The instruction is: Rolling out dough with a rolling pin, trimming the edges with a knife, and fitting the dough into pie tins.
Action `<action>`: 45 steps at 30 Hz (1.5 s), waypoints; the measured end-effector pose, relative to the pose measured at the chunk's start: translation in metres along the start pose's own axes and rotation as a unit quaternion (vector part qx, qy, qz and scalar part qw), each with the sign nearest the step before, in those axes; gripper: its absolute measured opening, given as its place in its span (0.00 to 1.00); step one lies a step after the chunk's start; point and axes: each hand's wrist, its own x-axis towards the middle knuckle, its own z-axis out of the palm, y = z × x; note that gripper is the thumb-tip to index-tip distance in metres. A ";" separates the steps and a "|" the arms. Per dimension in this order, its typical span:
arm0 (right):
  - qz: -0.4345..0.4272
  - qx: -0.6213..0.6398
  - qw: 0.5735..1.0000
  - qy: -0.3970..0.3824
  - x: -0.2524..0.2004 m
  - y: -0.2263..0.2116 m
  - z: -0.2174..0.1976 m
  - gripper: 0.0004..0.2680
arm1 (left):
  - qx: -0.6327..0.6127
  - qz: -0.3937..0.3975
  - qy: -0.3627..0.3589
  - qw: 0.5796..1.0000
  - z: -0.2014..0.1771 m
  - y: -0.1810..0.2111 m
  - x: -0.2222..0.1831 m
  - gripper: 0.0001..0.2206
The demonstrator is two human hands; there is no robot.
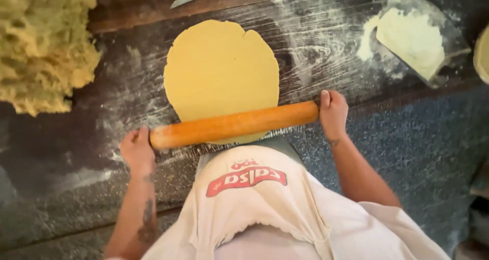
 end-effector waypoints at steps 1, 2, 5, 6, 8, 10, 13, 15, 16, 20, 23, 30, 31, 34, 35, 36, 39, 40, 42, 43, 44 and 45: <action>-0.010 0.001 1.000 -0.006 -0.011 -0.033 -0.004 0.11 | -0.004 -0.006 0.009 1.000 -0.010 0.030 -0.017 0.13; 0.029 -0.041 0.994 -0.100 -0.010 -0.069 -0.004 0.08 | 0.010 -0.021 -0.003 1.000 -0.012 0.069 -0.021 0.14; -0.107 -0.204 0.934 -0.273 -0.024 -0.154 0.000 0.26 | 0.000 0.023 -0.025 0.999 0.003 0.144 -0.008 0.15; -0.273 -0.314 0.844 -0.338 -0.031 -0.181 0.005 0.39 | -0.017 0.082 -0.035 0.996 0.009 0.161 0.003 0.16; -0.255 -0.286 0.880 -0.280 -0.016 -0.144 0.010 0.36 | -0.117 0.115 -0.057 0.985 0.029 0.208 -0.013 0.17; -0.231 -0.254 0.911 -0.229 -0.011 -0.121 -0.002 0.33 | -0.210 0.143 -0.081 0.964 0.056 0.226 -0.012 0.17; -0.092 -0.183 0.970 -0.128 -0.004 -0.103 -0.043 0.29 | -0.126 0.255 -0.118 0.952 0.095 0.222 0.009 0.17; 0.068 -0.127 0.986 -0.079 0.000 -0.086 -0.057 0.26 | 0.264 0.248 -0.197 0.911 0.104 0.233 0.016 0.32; 0.068 -0.128 0.986 -0.079 0.009 -0.082 -0.059 0.26 | 0.264 0.247 -0.197 0.911 0.108 0.239 0.019 0.32; 0.131 -0.133 0.982 -0.035 0.043 -0.048 -0.054 0.23 | 0.343 0.247 -0.193 0.886 0.132 0.245 0.034 0.32; 0.113 -0.154 0.982 -0.002 0.055 -0.023 -0.040 0.24 | 0.340 0.272 -0.182 0.882 0.142 0.253 0.046 0.32; 0.019 0.056 0.993 -0.104 -0.033 -0.090 0.033 0.15 | 0.348 0.245 -0.207 0.881 0.192 0.241 0.126 0.15; 0.021 0.054 0.994 -0.097 -0.035 -0.094 0.036 0.15 | 0.344 0.251 -0.209 0.880 0.192 0.241 0.126 0.15; 0.192 0.124 0.958 -0.172 -0.031 -0.124 0.039 0.17 | 0.300 0.290 -0.268 0.868 0.160 0.265 0.117 0.15; 0.191 0.144 0.949 -0.204 -0.026 -0.142 0.032 0.07 | 0.302 0.228 -0.349 0.857 0.136 0.289 0.101 0.18; 0.189 0.164 0.940 -0.233 -0.020 -0.160 0.024 0.04 | 0.299 0.167 -0.429 0.836 0.113 0.316 0.087 0.22; 0.266 0.172 0.896 -0.310 -0.018 -0.160 0.023 0.04 | 0.321 0.115 -0.458 0.821 0.083 0.328 0.065 0.27; 0.265 0.171 0.897 -0.310 -0.028 -0.151 0.032 0.04 | 0.319 0.115 -0.458 0.822 0.086 0.310 0.072 0.27; 0.312 0.438 0.812 -0.228 -0.050 -0.131 0.051 0.09 | 0.200 0.131 -0.424 0.873 0.091 0.269 0.084 0.21; 0.313 0.434 0.812 -0.232 -0.064 -0.122 0.060 0.09 | 0.198 0.126 -0.424 0.875 0.080 0.258 0.080 0.21; 0.353 0.457 0.777 -0.252 -0.074 -0.112 0.069 0.10 | 0.145 0.096 -0.414 0.894 0.069 0.250 0.076 0.19; 0.392 0.477 0.738 -0.271 -0.084 -0.102 0.079 0.12 | 0.092 0.066 -0.401 0.909 0.058 0.241 0.073 0.17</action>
